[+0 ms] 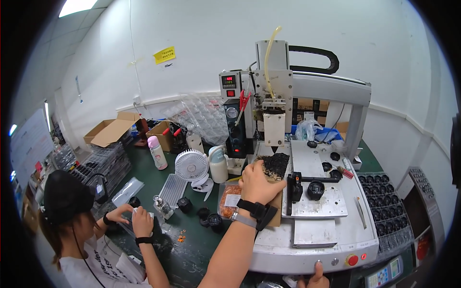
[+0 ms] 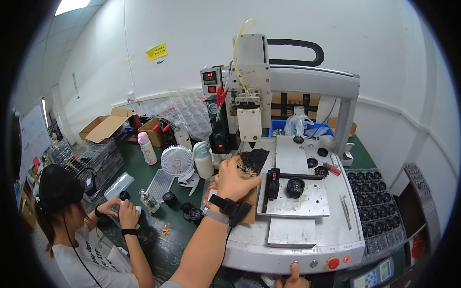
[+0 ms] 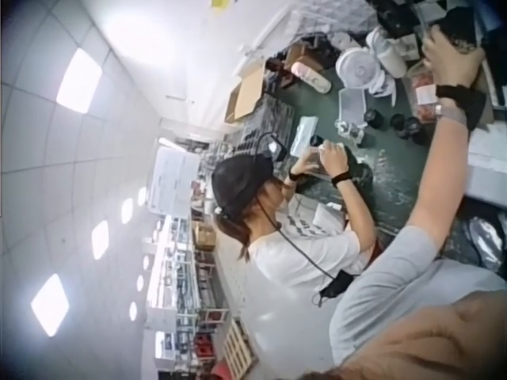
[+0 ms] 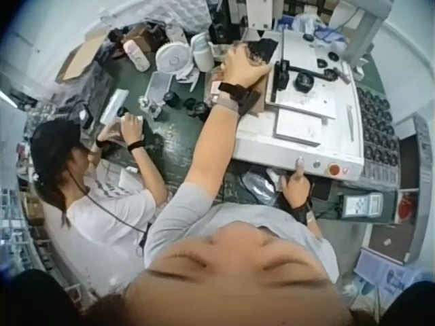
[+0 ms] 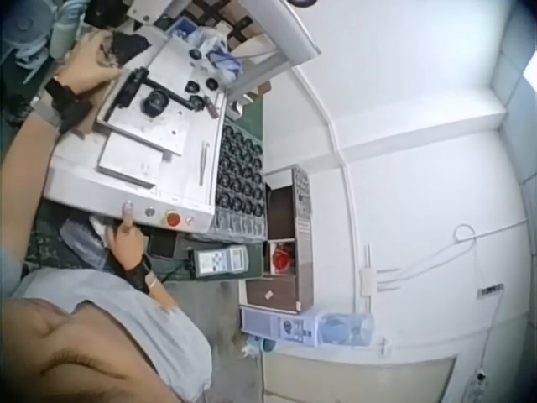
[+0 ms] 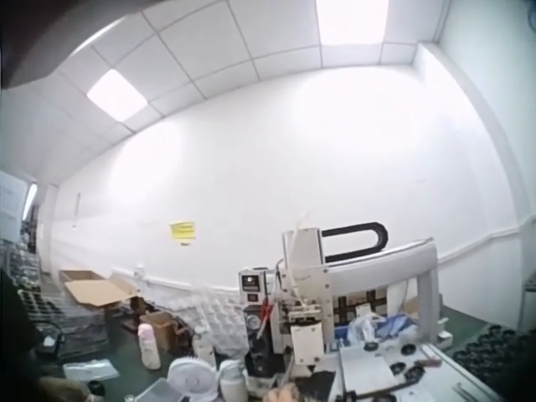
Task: The person places a watch case into a machine jig, presses a button to operate the machine, and then removes the case to manually fit a small orange ring onto it. They return the case to the machine for a second cycle before placing the finished component into a plastic tray.
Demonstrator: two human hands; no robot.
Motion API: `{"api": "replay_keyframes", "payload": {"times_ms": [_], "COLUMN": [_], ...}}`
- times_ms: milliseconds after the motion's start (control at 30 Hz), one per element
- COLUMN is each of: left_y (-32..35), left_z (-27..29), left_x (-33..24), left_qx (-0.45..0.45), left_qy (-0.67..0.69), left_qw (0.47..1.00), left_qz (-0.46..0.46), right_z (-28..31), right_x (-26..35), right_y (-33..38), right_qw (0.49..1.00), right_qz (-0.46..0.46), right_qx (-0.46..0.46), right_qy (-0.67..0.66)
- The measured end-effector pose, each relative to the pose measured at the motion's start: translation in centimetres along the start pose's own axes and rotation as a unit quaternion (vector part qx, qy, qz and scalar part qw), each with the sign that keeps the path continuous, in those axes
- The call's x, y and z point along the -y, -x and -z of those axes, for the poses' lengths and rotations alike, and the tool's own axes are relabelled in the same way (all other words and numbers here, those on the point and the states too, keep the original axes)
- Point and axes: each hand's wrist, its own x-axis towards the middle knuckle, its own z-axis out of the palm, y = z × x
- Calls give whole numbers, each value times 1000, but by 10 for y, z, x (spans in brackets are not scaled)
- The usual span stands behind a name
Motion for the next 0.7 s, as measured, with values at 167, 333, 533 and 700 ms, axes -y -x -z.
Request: {"api": "replay_keyframes", "payload": {"times_ms": [167,333,533,700], "left_y": [-1,0,0,-1], "left_z": [0,-2,3,4], "left_x": [0,-1,-1,0], "left_qx": [2,-2,3,1], "left_qy": [3,18,16,13], "left_qw": [1000,1000,1000,1000], "left_qz": [1,-1,7,9], "right_z": [2,4,4,4], "right_x": [4,2,3,4], "right_y": [-1,-2,-4,-4], "right_qw": [1000,1000,1000,1000], "right_qz": [-14,-21,-17,5], "right_qx": [8,16,8,-6], "right_qy": [8,-14,-10,-18]}}
